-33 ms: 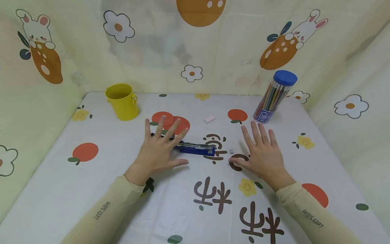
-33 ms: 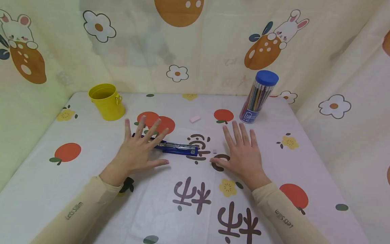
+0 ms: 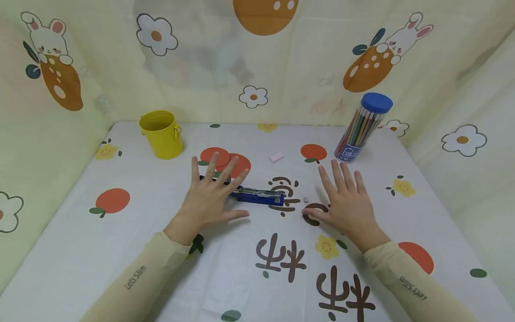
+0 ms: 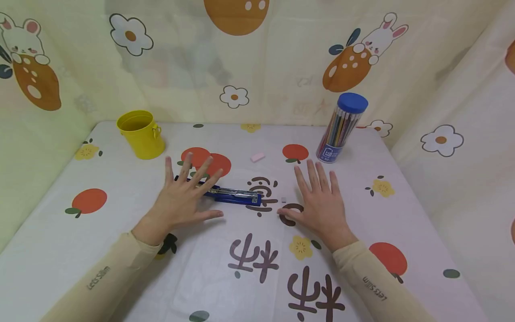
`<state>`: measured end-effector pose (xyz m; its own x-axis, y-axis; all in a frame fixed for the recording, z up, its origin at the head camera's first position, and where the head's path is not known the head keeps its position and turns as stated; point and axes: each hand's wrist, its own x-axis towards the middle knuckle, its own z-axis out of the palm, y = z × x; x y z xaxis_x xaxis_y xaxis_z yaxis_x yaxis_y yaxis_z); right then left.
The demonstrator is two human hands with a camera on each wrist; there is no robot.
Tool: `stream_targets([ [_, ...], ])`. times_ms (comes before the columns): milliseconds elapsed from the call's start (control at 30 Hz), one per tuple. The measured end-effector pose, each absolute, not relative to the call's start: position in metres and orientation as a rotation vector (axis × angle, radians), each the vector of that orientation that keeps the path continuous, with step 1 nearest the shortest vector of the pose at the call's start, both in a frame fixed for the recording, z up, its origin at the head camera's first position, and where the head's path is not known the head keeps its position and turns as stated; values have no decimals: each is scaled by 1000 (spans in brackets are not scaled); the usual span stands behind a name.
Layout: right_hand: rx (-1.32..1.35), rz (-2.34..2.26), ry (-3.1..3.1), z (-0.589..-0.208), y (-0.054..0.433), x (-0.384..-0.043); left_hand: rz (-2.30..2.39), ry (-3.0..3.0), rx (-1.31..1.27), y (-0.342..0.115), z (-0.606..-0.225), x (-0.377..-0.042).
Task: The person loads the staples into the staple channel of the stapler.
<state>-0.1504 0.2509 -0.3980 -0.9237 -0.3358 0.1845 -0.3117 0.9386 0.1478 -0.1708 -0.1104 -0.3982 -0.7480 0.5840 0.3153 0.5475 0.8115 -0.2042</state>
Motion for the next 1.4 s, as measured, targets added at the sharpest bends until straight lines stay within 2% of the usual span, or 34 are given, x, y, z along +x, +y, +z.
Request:
stream_targets([
  [367,453,-101,-2957,-398,241,-156,83,-2732,-845,-116,-394,-177],
  [633,391,149,-2967,-391,239,-172,-592,-2874,-741,-141,-387,-194],
  [767,311,373,-3147,-387,240,-182,-1013,-2923,-700,-157,-393,-204],
  [900,343,674,-3292,-384,242,-195,-1339,-2918,-680,-168,-400,-214],
  [1167,332,1118,-3329,-387,250,-209,-1756,-2825,-624,-182,-417,-224],
  [1400,344,1217,-3308,-391,256,-216,-2032,-2725,-579,-193,-426,-227],
])
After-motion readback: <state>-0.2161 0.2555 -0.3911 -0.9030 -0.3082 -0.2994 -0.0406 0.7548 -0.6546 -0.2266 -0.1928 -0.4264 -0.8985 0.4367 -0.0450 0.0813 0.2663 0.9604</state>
